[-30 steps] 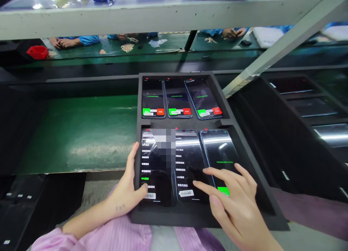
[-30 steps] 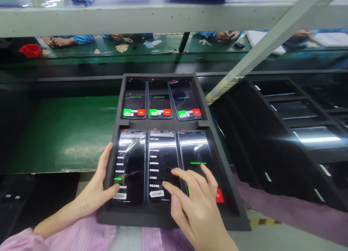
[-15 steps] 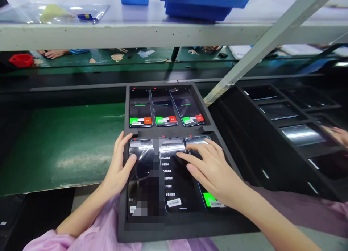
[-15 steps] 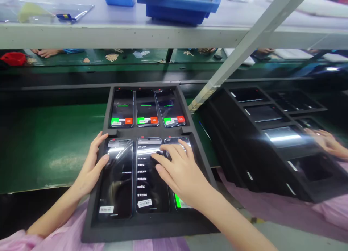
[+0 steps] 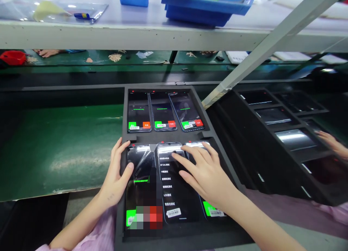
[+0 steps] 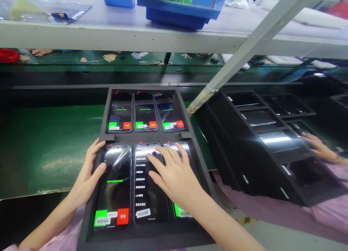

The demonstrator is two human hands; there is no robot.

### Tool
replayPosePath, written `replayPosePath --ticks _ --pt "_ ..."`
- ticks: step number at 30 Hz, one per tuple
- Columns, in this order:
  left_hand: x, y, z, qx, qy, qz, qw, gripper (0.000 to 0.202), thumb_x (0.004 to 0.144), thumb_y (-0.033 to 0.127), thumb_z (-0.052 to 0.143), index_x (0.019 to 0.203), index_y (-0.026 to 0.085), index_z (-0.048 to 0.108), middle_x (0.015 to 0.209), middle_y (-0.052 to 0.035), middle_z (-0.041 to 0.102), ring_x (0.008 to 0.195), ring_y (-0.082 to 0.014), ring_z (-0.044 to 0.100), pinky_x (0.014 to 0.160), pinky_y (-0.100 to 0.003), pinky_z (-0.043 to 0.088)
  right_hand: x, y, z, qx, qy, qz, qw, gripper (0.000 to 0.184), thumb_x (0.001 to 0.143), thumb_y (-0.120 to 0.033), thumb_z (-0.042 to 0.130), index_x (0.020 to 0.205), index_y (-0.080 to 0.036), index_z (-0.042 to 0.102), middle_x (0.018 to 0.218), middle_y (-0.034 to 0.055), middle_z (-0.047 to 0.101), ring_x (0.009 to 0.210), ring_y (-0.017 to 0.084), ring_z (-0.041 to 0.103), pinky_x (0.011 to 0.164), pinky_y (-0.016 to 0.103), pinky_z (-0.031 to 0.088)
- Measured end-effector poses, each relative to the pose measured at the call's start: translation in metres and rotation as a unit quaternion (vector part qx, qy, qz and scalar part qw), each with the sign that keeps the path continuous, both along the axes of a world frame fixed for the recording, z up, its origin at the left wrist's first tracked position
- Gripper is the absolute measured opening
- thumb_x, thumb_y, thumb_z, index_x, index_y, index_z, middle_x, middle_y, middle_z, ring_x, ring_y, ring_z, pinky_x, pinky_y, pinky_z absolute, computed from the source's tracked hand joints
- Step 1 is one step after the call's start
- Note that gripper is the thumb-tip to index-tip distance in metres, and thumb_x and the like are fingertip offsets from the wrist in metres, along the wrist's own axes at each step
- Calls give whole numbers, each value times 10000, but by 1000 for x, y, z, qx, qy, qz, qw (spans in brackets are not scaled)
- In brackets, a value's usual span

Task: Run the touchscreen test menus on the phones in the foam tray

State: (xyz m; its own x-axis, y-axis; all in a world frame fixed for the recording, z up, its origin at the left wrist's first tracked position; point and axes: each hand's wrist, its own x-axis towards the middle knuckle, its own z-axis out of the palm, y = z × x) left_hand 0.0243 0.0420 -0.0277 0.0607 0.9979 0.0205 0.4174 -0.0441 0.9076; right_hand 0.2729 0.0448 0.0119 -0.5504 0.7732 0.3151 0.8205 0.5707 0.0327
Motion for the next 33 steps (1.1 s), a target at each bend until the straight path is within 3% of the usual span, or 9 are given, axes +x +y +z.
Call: replayPosePath --ticks 5,11,17,24,29,31,33 --pt "0 1 -3 14 -4 -3 1000 430 879 395 405 1287 275 345 1480 -87 171 1374 -258 146 1083 -513 237 4 -8 2 -2 36 -33 999 316 920 -296 338 1067 -187 595 1025 84 574 1007 211 484 988 452 270" --pt "-1 0 -4 19 1 -4 1000 423 882 371 410 1290 280 347 1477 -84 177 1372 -258 150 1084 -518 228 9 -12 3 -34 -14 3 999 405 889 -419 399 1195 -174 500 1131 107 533 1070 239 448 991 484 255" --pt "-1 0 -3 22 8 -5 1000 406 879 379 405 1269 271 378 1467 -92 195 1371 -269 152 1070 -515 259 9 -11 3 -61 -26 13 998 440 865 -421 444 1232 -179 468 1198 121 493 1137 249 416 992 479 263" --pt "0 1 -3 27 6 -7 1000 407 881 365 405 1274 266 372 1467 -86 195 1370 -264 153 1083 -499 240 -1 -21 7 -107 -44 68 991 818 727 -616 526 1369 -156 314 1370 155 363 1297 284 268 1061 520 170" --pt "-1 -1 -4 24 5 -7 1000 439 885 386 391 1303 267 328 1471 -89 189 1370 -261 153 1084 -498 233 -8 -24 1 -137 -56 83 986 849 730 -604 518 1407 -168 249 1421 161 311 1306 310 260 1031 542 228" --pt "-5 4 -4 38 13 -7 999 474 887 411 374 1332 272 288 1475 -86 179 1354 -264 196 1073 -501 252 -8 -21 -1 -132 -62 89 985 836 738 -602 506 1404 -163 256 1418 161 317 1303 307 265 1025 541 239" --pt "-10 15 -1 49 32 2 998 487 889 449 343 1341 279 283 1467 -90 189 1269 -259 351 1032 -491 320 -6 -15 0 -114 -65 90 987 811 756 -605 483 1396 -152 274 1412 159 328 1308 299 253 1031 534 234"
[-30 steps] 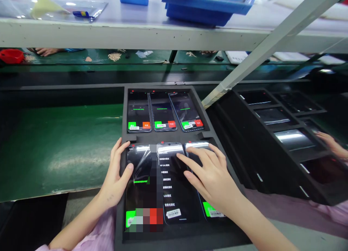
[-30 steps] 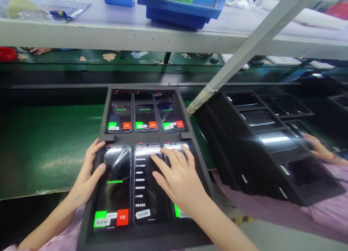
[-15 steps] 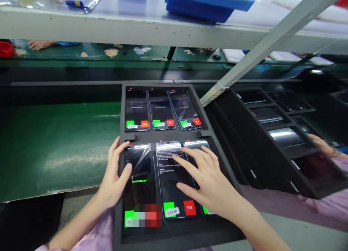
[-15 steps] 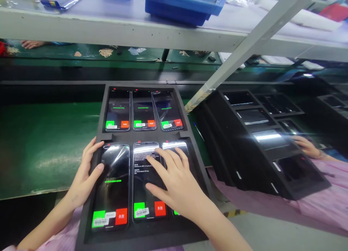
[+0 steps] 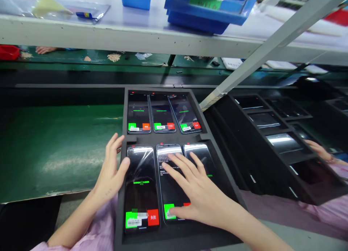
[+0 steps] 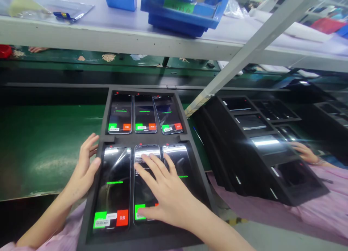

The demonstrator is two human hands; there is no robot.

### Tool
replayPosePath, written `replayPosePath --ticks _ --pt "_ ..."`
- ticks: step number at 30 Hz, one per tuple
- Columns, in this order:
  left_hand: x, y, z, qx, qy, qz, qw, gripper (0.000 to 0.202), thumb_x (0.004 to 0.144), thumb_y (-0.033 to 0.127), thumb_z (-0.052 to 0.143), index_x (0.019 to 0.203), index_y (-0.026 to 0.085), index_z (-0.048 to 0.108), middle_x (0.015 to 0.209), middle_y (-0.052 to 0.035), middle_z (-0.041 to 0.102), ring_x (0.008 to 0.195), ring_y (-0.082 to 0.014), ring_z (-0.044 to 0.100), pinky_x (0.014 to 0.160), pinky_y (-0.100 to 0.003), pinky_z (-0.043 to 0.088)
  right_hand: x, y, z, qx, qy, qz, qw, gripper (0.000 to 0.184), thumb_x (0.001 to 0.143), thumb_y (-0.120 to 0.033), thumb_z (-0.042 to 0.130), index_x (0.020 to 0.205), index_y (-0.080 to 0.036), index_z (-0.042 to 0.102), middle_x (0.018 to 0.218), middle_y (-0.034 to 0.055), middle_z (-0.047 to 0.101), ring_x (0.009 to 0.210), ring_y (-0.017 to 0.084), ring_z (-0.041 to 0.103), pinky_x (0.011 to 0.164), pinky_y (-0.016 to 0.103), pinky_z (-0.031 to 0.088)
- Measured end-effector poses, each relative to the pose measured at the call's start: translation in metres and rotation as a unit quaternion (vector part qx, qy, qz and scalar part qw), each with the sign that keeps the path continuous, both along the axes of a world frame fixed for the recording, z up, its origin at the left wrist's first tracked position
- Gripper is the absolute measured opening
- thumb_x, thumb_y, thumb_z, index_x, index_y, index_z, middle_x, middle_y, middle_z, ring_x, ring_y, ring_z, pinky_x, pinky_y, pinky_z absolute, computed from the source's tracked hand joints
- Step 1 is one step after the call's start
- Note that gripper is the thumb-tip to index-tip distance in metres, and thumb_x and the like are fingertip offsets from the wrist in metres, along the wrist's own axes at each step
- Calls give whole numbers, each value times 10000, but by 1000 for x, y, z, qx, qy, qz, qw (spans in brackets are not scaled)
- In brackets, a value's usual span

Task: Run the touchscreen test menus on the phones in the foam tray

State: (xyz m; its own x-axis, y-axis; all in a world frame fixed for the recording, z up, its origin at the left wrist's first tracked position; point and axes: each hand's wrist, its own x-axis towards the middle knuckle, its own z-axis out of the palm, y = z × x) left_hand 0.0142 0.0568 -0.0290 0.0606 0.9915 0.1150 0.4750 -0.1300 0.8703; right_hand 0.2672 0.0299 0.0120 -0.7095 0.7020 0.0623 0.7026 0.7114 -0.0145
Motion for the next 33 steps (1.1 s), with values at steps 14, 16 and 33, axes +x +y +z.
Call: replayPosePath --ticks 14,16,33 --pt "2 63 35 -17 298 -47 953 547 897 483 173 1241 228 513 1463 -129 228 1105 -355 517 897 -541 404 -13 108 -8 50 21 -128 990 398 891 -439 343 1191 -251 523 1362 82 397 1269 273 318 1029 528 242" --pt "1 61 32 -19 263 -42 964 545 894 498 184 1296 239 443 1468 -128 210 1112 -347 512 907 -556 395 -5 107 -9 61 24 -145 987 377 899 -397 325 1181 -245 525 1363 84 390 1270 267 315 1032 533 232" --pt "-27 -62 -9 -159 -51 -133 977 770 809 434 503 1428 352 52 1516 -83 103 1342 -352 189 998 -604 249 54 11 14 35 21 -258 965 498 882 -422 378 1348 -263 304 1420 106 287 1316 271 263 1004 520 336"
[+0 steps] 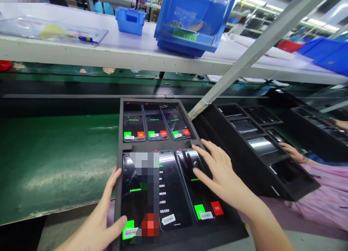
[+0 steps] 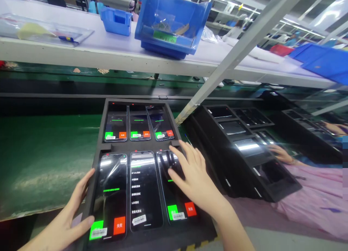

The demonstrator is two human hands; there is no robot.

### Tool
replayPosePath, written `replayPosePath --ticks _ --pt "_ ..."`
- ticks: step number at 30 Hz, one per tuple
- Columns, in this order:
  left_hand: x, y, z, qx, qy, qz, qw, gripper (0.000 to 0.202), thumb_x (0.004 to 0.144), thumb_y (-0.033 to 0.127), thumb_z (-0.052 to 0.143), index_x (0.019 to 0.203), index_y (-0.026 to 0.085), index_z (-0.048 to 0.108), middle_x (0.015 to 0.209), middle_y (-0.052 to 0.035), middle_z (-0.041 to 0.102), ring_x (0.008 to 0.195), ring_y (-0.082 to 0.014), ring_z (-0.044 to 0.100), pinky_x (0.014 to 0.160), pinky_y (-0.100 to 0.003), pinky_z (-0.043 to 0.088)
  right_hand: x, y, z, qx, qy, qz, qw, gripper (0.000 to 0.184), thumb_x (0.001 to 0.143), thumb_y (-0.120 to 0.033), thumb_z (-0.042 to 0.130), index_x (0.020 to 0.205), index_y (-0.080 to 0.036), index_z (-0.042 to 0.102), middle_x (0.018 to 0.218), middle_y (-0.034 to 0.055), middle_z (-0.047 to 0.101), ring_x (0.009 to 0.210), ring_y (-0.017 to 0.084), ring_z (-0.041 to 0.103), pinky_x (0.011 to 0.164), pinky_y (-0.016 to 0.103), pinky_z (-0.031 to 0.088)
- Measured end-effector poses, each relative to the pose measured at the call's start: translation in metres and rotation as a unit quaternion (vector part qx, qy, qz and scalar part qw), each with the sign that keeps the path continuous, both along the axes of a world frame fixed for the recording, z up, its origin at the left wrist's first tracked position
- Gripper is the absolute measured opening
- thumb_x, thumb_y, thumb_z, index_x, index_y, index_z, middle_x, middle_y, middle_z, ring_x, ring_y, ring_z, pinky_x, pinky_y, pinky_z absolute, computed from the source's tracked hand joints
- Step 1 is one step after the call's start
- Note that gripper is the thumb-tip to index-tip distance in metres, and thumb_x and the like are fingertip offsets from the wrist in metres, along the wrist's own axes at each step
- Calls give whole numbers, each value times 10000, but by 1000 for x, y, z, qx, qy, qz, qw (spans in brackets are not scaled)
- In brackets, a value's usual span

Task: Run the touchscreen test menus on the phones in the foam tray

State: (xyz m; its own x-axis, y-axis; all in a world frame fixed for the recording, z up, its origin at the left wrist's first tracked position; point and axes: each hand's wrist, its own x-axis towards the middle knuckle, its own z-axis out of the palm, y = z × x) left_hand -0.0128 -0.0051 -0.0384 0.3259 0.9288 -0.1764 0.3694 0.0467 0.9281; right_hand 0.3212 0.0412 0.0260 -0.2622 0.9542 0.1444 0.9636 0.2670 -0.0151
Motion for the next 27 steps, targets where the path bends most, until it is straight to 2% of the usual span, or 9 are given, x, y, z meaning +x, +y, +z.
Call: replayPosePath --ticks 2,5,7,12,15,17,20,23,27 --pt "2 -10 0 3 -2 -2 1000 779 799 420 517 1429 355 64 1516 -75 104 1343 -356 174 990 -604 240 8 -25 -2 -18 -1 8 1000 533 862 -430 410 1355 -273 283 1424 102 278 1314 274 272 988 515 362" --pt "7 -14 0 6 -5 36 999 732 819 399 490 1431 343 92 1515 -61 116 1356 -327 141 1017 -580 205 13 -53 -8 -31 5 -8 999 584 847 -428 426 1380 -282 238 1421 110 283 1311 290 283 968 519 382" --pt "9 -14 -1 5 -5 47 999 726 818 399 490 1430 345 101 1515 -52 120 1359 -318 138 1026 -564 209 13 -64 -13 -31 9 -20 999 613 840 -432 431 1393 -283 212 1421 117 285 1307 303 289 959 525 385" --pt "11 -13 -6 19 23 30 999 769 788 341 508 1423 378 77 1522 -24 80 1353 -340 130 997 -567 275 6 -72 -19 -39 -14 -19 999 670 813 -410 478 1405 -279 192 1445 103 245 1327 314 241 967 529 381" --pt "11 -12 -1 24 40 19 999 775 791 289 491 1424 371 53 1522 -49 66 1353 -352 111 994 -588 266 5 -72 -17 -24 -20 -10 999 668 815 -423 478 1402 -271 199 1435 102 257 1322 310 244 966 534 372" --pt "10 -8 5 26 51 7 998 786 797 308 509 1418 388 32 1521 -62 64 1352 -362 133 992 -611 260 6 -68 -14 4 -5 -11 1000 639 833 -438 455 1396 -262 207 1406 110 298 1301 298 283 971 537 354" --pt "8 5 12 73 62 42 994 695 837 360 482 1403 403 80 1523 -58 30 1356 -359 156 1005 -633 246 6 -55 -9 53 26 -8 998 549 870 -403 412 1371 -260 242 1358 114 362 1264 270 341 1004 532 300" --pt "12 29 15 150 60 88 983 570 864 365 446 1377 361 197 1511 -70 83 1365 -321 154 1047 -603 221 1 -33 -7 69 31 27 997 460 885 -370 396 1321 -248 314 1306 116 421 1224 254 387 1006 517 283" --pt "26 68 15 191 40 92 976 510 864 410 441 1337 295 292 1483 -88 166 1375 -265 137 1093 -535 184 -17 -9 -7 53 20 102 993 349 898 -329 401 1232 -228 416 1208 106 501 1146 230 450 1003 521 268"
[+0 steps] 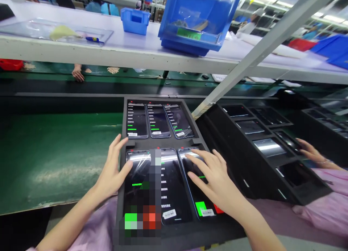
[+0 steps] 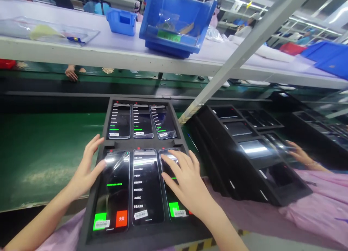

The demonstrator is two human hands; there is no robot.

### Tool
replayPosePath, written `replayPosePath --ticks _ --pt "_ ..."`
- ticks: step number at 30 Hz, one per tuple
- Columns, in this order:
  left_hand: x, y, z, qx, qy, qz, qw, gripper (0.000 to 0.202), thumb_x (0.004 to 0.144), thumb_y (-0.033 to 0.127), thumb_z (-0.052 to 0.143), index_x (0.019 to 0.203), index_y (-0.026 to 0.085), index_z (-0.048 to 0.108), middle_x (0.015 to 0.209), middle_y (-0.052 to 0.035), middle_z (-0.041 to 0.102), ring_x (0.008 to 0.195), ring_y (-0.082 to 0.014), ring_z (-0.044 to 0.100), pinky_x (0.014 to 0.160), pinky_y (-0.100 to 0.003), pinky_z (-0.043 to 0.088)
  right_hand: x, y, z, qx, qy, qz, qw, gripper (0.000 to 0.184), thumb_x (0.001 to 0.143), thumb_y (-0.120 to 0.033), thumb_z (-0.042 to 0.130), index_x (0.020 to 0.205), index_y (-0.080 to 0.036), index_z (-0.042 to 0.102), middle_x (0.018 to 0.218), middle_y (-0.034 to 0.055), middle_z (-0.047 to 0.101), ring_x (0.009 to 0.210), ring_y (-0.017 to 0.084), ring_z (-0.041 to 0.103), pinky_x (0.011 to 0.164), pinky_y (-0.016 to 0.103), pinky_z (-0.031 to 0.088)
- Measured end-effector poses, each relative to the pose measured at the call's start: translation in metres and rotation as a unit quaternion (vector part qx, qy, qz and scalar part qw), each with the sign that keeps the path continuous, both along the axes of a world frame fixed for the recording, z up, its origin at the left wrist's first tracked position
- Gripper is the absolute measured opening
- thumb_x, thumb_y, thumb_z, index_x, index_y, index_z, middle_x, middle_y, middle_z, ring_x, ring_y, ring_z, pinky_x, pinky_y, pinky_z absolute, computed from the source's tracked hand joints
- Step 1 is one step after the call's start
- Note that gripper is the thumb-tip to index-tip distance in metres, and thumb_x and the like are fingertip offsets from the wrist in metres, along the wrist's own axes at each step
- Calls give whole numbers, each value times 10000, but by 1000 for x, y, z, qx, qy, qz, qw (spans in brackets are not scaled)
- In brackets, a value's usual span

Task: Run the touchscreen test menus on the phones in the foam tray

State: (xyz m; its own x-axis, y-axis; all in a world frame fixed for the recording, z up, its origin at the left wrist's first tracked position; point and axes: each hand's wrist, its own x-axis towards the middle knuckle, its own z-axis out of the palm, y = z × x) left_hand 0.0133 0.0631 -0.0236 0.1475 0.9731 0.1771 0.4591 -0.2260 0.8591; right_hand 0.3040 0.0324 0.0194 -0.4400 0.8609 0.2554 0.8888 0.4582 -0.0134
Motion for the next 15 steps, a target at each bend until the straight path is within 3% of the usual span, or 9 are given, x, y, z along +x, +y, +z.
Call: replayPosePath --ticks 4,8,15 --pt "11 22 -2 -1 -35 8 999 506 863 437 417 1324 254 314 1477 -98 178 1374 -238 143 1109 -509 152 -20 4 2 -30 18 66 997 282 907 -290 398 1169 -233 485 1133 76 544 1097 205 480 1018 532 234" --pt "13 23 -4 -17 -44 15 999 454 893 425 352 1315 258 335 1487 -79 168 1381 -211 117 1122 -483 120 -28 -2 2 -99 43 105 989 269 916 -276 382 1143 -253 524 1081 57 556 1065 183 498 1016 522 254" --pt "11 22 -6 -29 -48 20 998 439 902 417 340 1314 264 342 1491 -62 162 1383 -189 106 1131 -463 92 -29 -1 -5 -96 64 70 991 268 915 -276 379 1100 -262 573 1066 59 554 1063 186 493 1013 509 282"
